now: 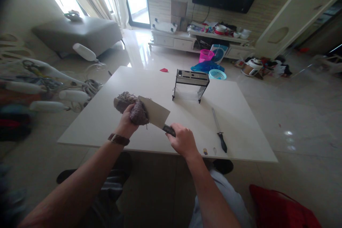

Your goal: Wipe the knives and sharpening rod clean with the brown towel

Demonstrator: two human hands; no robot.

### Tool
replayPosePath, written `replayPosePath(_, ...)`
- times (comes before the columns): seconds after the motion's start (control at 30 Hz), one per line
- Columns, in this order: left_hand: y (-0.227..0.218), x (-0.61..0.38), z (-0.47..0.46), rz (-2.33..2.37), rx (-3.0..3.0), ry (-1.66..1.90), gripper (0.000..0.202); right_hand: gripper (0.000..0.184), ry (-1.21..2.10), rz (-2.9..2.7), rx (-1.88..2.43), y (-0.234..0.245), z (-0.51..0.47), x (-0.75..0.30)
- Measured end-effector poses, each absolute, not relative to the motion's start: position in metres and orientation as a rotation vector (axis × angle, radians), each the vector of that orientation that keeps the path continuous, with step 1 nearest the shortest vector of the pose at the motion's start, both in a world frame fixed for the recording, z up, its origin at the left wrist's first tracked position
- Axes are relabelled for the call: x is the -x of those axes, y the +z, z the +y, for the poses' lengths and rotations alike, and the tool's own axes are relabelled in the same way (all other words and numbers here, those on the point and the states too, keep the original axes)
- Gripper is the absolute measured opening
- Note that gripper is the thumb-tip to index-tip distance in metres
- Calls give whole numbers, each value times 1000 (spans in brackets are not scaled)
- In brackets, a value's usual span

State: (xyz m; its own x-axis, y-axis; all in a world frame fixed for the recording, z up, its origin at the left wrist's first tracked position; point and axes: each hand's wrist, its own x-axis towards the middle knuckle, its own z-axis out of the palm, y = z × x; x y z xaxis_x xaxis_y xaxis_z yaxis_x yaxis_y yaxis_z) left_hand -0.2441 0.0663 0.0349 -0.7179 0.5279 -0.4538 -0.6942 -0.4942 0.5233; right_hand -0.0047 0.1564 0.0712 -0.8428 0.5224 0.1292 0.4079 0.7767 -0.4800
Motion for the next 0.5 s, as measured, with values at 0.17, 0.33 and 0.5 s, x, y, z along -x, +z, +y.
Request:
replayPosePath(0.17,36,235,69,896,343,2189,23,9,662,-2701,727,66,149,8)
replayPosePath(0.33,32,217,72,918,391,2133,14,8,679,-2692,731,67,144,12)
replayPosePath(0.5,21,194,75,912,364,2080,15,6,695,-2667,728,71,142,13)
